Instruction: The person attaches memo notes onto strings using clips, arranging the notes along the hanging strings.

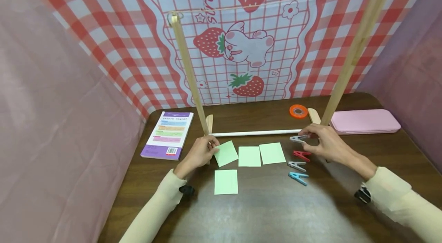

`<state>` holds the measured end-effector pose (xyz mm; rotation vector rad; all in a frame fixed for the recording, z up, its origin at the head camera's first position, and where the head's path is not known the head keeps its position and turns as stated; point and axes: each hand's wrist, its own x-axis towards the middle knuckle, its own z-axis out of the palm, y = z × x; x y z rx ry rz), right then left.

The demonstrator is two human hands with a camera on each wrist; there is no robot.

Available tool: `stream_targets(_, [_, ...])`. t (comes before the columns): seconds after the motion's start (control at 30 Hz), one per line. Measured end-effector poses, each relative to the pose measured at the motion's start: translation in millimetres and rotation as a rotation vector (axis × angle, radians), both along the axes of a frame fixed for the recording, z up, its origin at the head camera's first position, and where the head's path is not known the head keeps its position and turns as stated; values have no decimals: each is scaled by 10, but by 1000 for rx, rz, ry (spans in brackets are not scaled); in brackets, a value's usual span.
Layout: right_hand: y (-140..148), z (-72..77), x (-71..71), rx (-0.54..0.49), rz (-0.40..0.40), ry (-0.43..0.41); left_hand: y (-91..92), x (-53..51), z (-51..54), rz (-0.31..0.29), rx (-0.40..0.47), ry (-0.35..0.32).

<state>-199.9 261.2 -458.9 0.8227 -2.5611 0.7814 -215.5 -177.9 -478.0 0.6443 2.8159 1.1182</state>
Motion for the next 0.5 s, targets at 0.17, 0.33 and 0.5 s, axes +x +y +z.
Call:
stream_targets(0.17, [-68, 90, 18, 9, 17, 20, 3, 34, 102, -2, 62, -20])
stream_targets(0.33, [-190, 246, 43, -8, 37, -3, 0, 56, 167, 15, 124, -19])
stream_targets(0.5, [-317, 458, 33, -41, 44, -56, 20, 68, 236, 17, 233, 15])
